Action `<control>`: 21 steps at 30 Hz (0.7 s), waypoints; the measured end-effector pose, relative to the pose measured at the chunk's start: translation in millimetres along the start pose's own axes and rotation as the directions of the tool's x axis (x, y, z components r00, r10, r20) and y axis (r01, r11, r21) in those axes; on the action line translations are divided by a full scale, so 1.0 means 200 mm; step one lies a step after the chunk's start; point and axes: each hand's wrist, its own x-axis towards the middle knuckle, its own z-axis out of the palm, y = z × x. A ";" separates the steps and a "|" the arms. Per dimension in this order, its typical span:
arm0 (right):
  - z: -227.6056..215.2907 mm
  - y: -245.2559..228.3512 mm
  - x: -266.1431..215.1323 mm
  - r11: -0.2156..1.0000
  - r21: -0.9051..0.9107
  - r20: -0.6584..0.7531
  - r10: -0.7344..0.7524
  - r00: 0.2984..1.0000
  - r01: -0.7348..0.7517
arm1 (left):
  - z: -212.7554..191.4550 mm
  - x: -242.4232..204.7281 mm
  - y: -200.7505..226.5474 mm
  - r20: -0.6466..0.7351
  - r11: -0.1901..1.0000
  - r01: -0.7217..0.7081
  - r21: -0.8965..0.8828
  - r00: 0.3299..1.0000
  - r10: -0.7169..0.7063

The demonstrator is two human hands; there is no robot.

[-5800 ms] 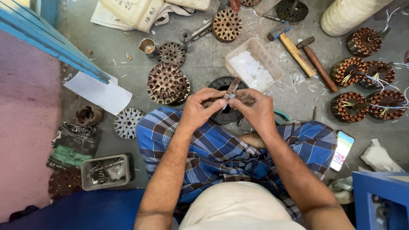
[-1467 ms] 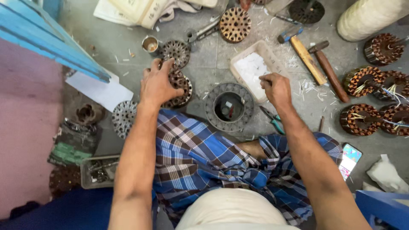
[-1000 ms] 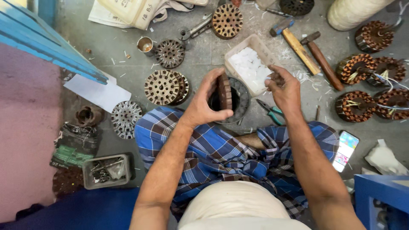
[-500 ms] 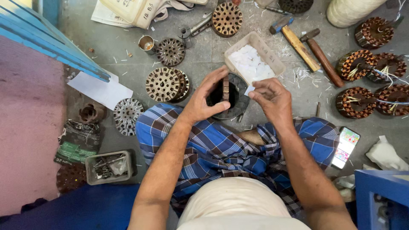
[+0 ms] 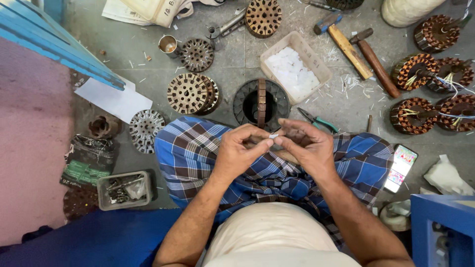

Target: The person sits on the floor and inserts small white rectangular pieces into slots on a circular metal component. They repeatedly pick pieces from a nearby container and place them into the component, rotating it as needed.

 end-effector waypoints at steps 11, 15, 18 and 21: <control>-0.09 0.13 -0.02 0.985 -0.153 0.117 0.098 0.988 -0.079 | 0.04 -0.04 -0.05 0.179 0.956 0.187 -0.225 0.973 -0.148; -0.08 0.10 -0.01 0.992 -0.002 0.206 0.124 0.971 -0.126 | 0.07 -0.02 -0.11 0.242 0.869 0.341 -0.358 0.933 -0.267; -0.10 0.01 0.00 0.999 0.020 0.350 0.026 0.936 -0.035 | 0.04 0.00 -0.13 0.245 0.804 0.411 -0.430 0.910 -0.334; -0.11 -0.05 0.03 0.903 -0.242 0.417 -0.234 0.878 0.356 | 0.00 0.03 -0.13 0.302 0.721 0.482 -0.498 0.876 -0.377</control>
